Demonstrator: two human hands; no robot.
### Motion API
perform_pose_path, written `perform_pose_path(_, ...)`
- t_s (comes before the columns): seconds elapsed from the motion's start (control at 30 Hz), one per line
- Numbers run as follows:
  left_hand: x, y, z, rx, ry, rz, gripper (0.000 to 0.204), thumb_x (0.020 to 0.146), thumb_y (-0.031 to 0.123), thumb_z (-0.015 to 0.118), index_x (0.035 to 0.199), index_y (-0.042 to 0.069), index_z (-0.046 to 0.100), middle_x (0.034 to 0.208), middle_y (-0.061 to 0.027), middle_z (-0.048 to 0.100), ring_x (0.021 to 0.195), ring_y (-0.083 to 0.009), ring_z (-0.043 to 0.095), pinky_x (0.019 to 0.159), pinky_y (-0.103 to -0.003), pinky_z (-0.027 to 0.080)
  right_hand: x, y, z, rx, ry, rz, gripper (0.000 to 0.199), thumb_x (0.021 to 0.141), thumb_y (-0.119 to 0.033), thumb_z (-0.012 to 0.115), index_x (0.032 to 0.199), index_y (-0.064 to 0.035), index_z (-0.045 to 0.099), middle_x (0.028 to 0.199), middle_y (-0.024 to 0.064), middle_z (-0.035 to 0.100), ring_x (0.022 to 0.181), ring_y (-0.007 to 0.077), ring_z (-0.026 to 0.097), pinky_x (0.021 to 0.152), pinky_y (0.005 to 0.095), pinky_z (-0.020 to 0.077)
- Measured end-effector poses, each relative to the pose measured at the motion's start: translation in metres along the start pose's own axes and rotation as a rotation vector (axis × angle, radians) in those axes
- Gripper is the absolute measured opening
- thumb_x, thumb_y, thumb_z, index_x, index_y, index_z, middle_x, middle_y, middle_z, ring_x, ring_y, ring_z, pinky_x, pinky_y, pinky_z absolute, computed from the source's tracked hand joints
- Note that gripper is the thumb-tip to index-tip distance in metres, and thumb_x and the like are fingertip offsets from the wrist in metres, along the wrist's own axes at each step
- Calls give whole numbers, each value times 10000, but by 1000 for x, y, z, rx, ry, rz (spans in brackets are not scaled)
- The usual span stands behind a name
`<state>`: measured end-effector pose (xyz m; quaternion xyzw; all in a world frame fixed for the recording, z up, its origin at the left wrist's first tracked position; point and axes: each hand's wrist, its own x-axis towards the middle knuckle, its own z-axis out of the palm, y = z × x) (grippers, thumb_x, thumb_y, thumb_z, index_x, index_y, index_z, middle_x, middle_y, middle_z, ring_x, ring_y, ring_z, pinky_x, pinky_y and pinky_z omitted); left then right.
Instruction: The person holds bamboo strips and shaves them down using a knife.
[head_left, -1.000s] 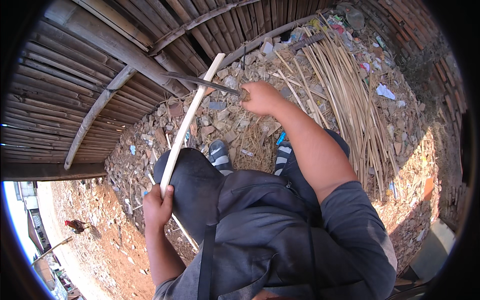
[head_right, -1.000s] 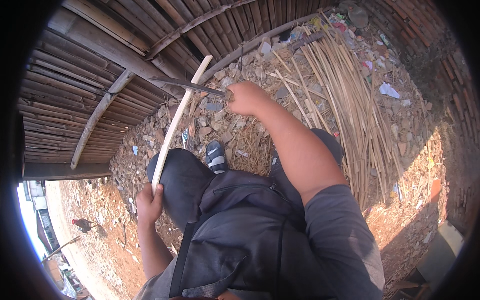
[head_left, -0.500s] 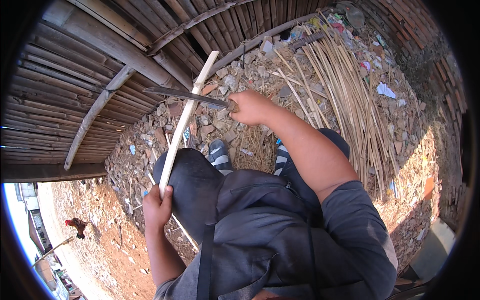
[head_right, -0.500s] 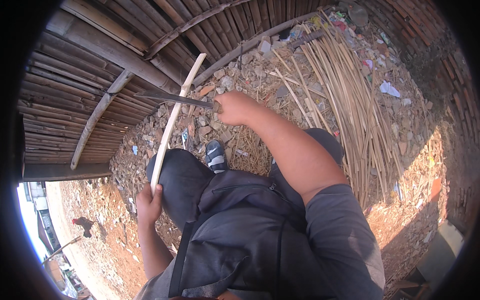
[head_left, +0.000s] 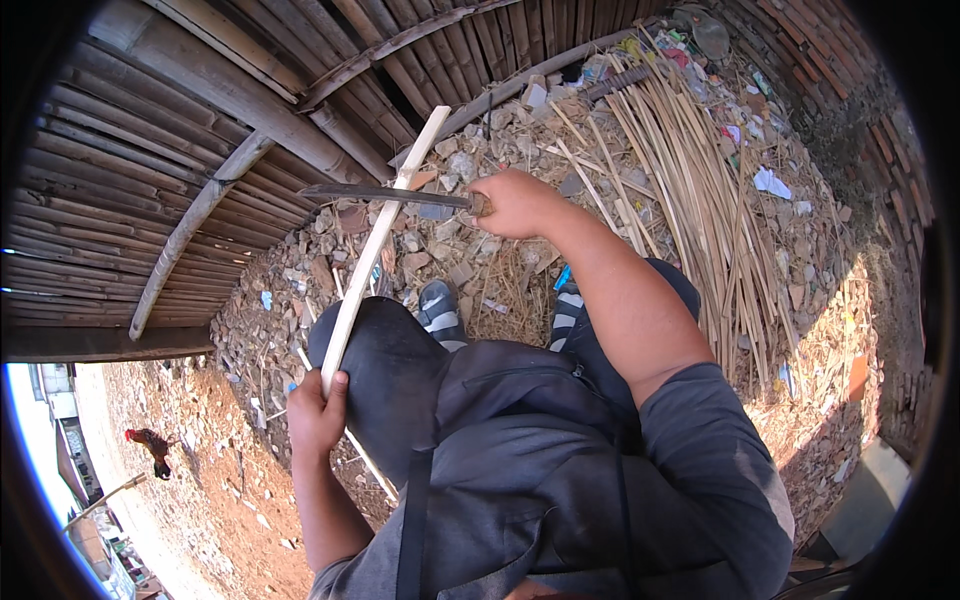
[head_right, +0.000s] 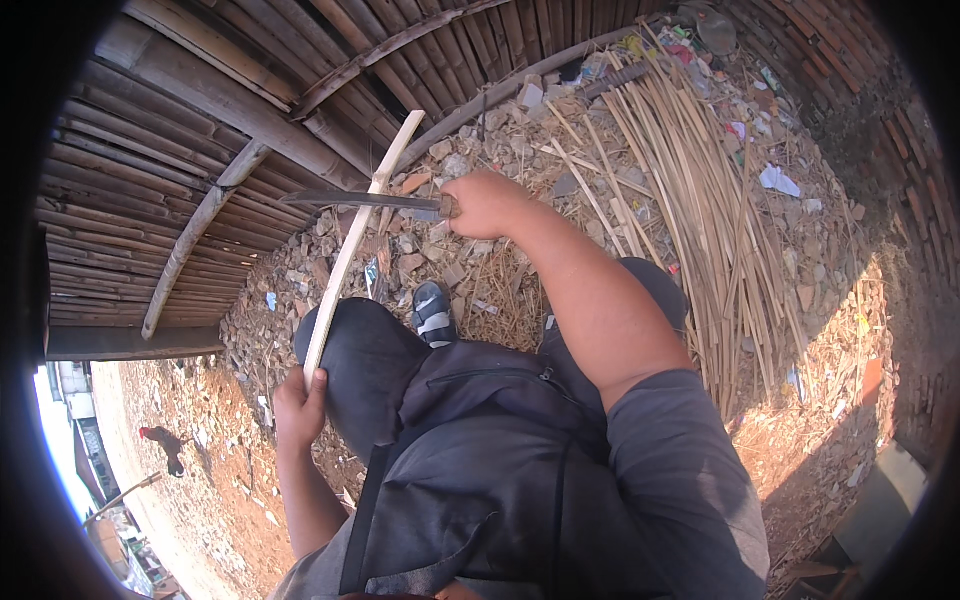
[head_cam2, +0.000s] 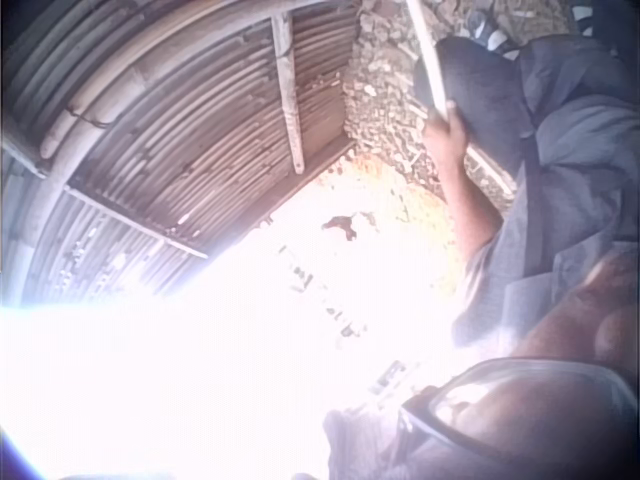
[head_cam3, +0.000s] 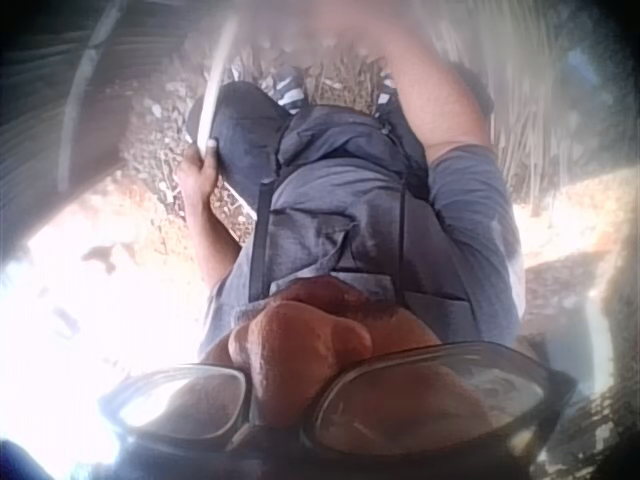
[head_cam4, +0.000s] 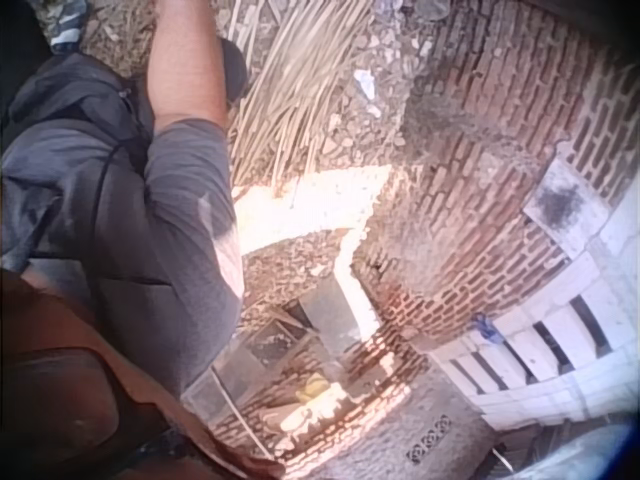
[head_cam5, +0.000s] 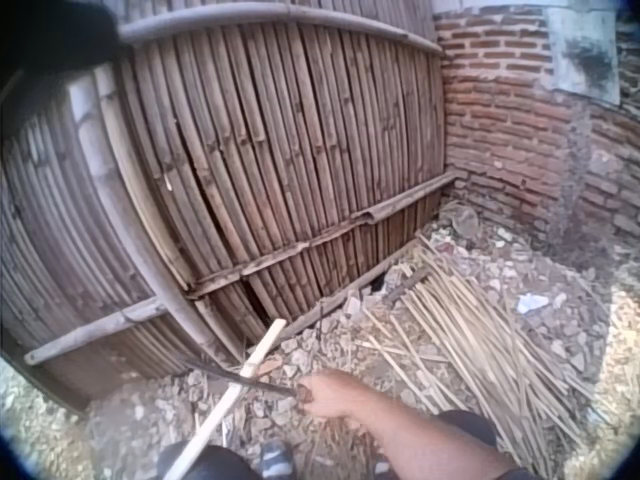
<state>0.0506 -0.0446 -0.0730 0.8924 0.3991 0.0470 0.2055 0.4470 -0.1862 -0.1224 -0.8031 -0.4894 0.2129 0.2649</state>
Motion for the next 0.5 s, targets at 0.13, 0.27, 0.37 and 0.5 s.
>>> perform_pose_path(0.13,2,1,1,11,18,30,517,980,451,645,742,4,542,557,-163,536,506,-317,541,522,-434,422,-2,7,-11,-39,31,68,360,778,-221,708,1112,-86,703,1009,211,716,1000,389,681,877,478,545)
perform_pose_path(0.27,5,0,-2,-18,-13,47,532,980,462,639,735,2,533,559,-172,538,511,-333,553,522,-440,423,-9,-21,11,-11,-68,47,414,793,-269,748,1149,-64,694,1038,215,714,1003,399,679,888,482,541)
perform_pose_path(0.37,4,-6,-5,-15,-34,33,539,978,471,638,735,2,532,562,-178,542,514,-339,563,521,-443,422,-14,-42,-3,-115,-142,-39,408,791,-264,747,1145,-68,695,1023,227,711,996,401,681,886,485,542)
perform_pose_path(0.5,5,-5,-3,8,-33,40,548,966,488,651,741,1,540,571,-183,558,527,-337,584,532,-444,436,12,13,4,-12,89,111,451,768,-303,780,1143,-62,710,1016,190,726,1030,359,689,910,453,545)
